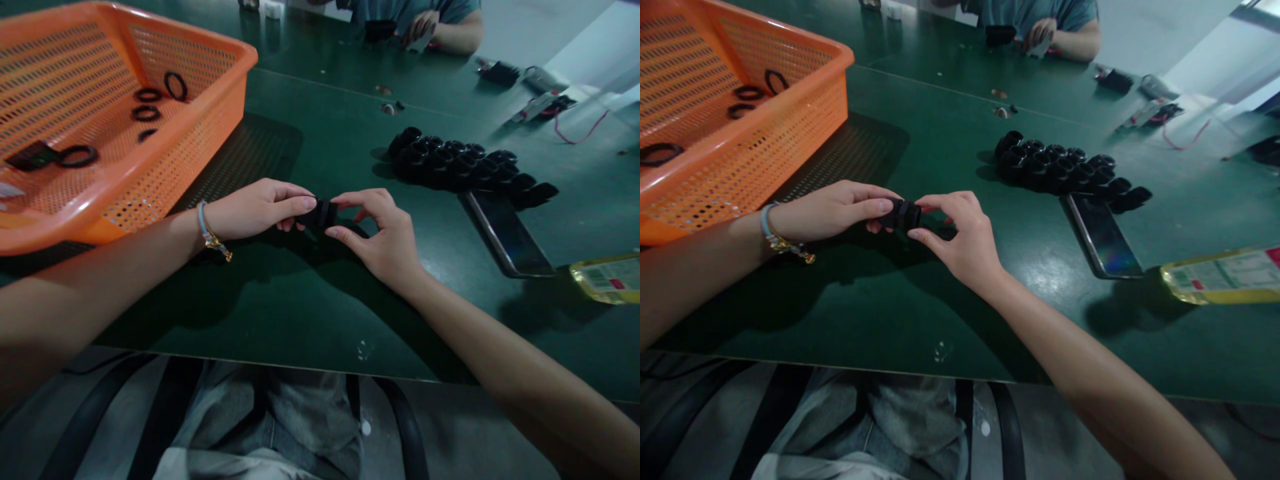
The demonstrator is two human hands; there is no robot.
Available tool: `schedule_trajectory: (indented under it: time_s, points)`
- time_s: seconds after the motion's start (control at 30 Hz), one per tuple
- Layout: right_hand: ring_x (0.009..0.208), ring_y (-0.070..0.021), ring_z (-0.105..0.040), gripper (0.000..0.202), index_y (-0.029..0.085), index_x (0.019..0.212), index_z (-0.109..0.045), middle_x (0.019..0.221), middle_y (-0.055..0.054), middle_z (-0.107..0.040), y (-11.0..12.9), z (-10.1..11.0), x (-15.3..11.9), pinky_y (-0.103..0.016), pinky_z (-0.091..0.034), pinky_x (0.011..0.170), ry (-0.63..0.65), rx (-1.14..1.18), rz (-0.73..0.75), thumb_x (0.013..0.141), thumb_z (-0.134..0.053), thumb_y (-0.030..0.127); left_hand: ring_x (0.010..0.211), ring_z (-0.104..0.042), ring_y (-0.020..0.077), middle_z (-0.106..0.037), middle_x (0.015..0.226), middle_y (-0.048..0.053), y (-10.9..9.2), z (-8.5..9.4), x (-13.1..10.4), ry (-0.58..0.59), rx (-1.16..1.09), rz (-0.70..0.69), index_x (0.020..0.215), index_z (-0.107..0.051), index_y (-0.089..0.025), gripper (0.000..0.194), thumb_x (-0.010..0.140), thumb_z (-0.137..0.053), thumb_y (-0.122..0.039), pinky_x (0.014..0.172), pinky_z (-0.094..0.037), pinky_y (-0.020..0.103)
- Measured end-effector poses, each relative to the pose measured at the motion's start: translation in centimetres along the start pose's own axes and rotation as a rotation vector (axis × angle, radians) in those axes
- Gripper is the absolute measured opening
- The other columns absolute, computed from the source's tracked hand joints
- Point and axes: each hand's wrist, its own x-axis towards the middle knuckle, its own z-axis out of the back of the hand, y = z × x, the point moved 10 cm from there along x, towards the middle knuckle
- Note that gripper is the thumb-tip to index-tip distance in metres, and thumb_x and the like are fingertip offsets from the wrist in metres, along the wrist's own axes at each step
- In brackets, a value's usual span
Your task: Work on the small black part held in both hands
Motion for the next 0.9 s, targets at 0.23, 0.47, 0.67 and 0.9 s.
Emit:
schedule_trajectory:
  time_s: [0.23, 0.47, 0.67, 0.9]
  points:
    - [0.091, -0.0195, -0.061, 0.031, 0.021, 0.101, -0.065, 0.094, -0.002, -0.071, 0.9, 0.1, -0.1, -0.032, -0.051, 0.067, -0.007, -0.012, 0.062, 0.071, -0.073, 0.020, 0.058, -0.049, 0.0072, -0.062, 0.075, 0.000, 0.1, 0.0, 0.0, -0.007, -0.002, 0.007, 0.106, -0.066, -0.009, 0.033, 0.086, -0.046, -0.026, 0.059, -0.042, 0.017]
    - [0.088, -0.0182, -0.061, 0.025, 0.022, 0.095, -0.066, 0.090, -0.001, -0.071, 1.0, 0.3, 0.0, -0.030, -0.050, 0.065, -0.038, -0.025, 0.070, 0.071, -0.071, 0.014, 0.058, -0.049, 0.0072, -0.062, 0.072, 0.000, -0.1, 0.1, 0.1, -0.005, -0.013, -0.006, 0.106, -0.065, -0.009, 0.032, 0.086, -0.046, -0.026, 0.058, -0.041, 0.017]
    - [0.088, -0.0186, -0.060, 0.025, 0.023, 0.095, -0.066, 0.090, 0.000, -0.070, 0.6, 0.1, 0.0, -0.032, -0.051, 0.067, -0.019, -0.009, 0.023, 0.072, -0.071, 0.016, 0.058, -0.049, 0.0069, -0.062, 0.074, 0.001, 0.0, -0.1, 0.0, 0.009, -0.013, -0.003, 0.104, -0.066, -0.010, 0.031, 0.087, -0.046, -0.026, 0.059, -0.042, 0.017]
    - [0.088, -0.0187, -0.060, 0.025, 0.022, 0.096, -0.067, 0.090, -0.001, -0.070, 0.6, 0.1, 0.0, -0.032, -0.050, 0.067, -0.015, -0.006, 0.024, 0.072, -0.071, 0.017, 0.058, -0.049, 0.0068, -0.062, 0.073, 0.001, -0.1, 0.0, 0.0, 0.008, 0.011, -0.005, 0.104, -0.066, -0.010, 0.031, 0.087, -0.046, -0.027, 0.059, -0.042, 0.016]
